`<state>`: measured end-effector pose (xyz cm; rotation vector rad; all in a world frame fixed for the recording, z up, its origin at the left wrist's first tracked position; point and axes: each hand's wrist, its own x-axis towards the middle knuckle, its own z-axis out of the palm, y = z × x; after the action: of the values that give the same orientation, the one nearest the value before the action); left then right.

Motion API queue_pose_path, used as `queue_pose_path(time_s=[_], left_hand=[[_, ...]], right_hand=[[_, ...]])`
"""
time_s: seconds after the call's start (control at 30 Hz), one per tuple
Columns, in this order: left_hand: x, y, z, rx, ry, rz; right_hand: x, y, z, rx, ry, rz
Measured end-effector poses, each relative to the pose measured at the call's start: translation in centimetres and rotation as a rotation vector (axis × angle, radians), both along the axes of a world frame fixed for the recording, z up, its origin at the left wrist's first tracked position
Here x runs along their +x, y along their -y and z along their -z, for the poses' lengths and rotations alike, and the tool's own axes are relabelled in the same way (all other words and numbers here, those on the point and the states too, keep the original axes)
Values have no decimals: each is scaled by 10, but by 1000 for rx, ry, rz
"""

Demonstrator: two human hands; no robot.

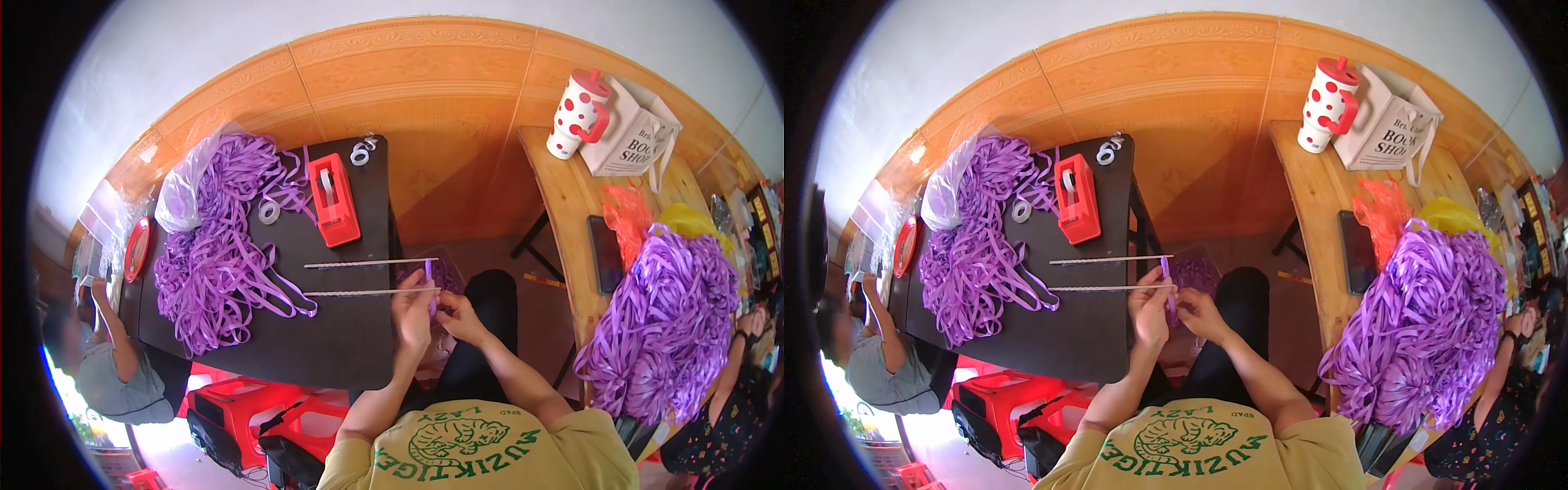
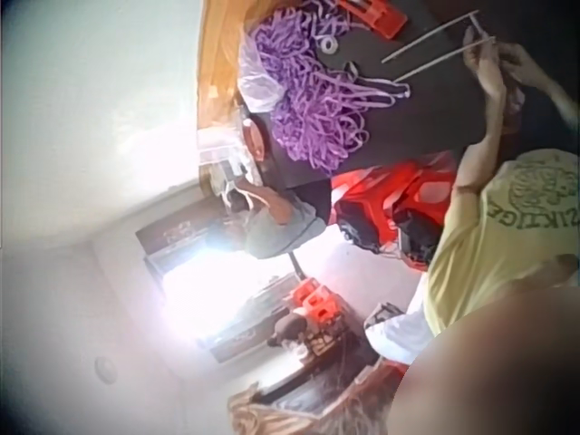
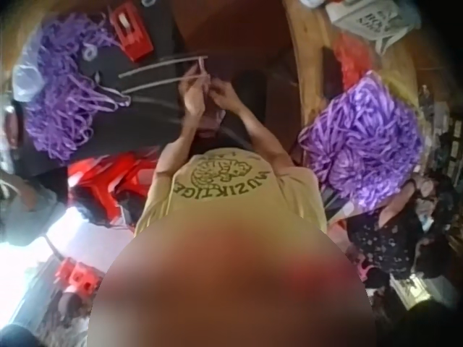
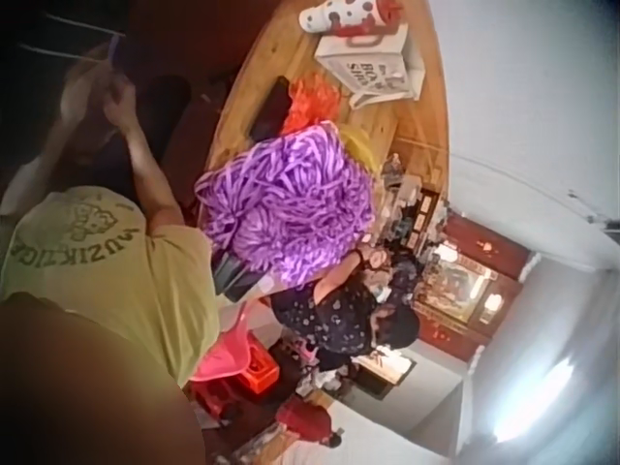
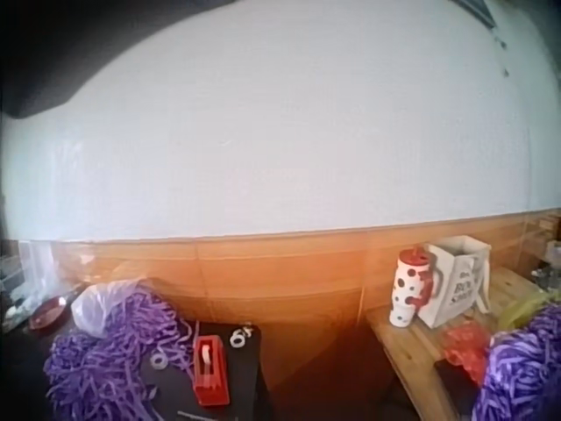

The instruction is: Wrapping purple ribbons around a metal frame to create a decorative item.

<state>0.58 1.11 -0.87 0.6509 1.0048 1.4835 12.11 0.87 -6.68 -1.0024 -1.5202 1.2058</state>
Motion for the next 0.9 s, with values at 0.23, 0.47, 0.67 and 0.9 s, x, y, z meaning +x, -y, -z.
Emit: queue_pose_path(time_s=[0.23, 0.47, 0.67, 0.9], left_hand=[[-9, -3, 3, -81, 60, 48], [-9, -7, 9, -47, 16, 39], [-8, -5, 6, -21, 16, 52], [-9, -6, 7, -34, -9, 50]], right_hand=[[-4, 18, 22, -275, -268, -45], [-3, 30, 55, -224, -81, 74], [-5, 40, 83, -405, -184, 100], [-6, 38, 96, -190, 280, 106]])
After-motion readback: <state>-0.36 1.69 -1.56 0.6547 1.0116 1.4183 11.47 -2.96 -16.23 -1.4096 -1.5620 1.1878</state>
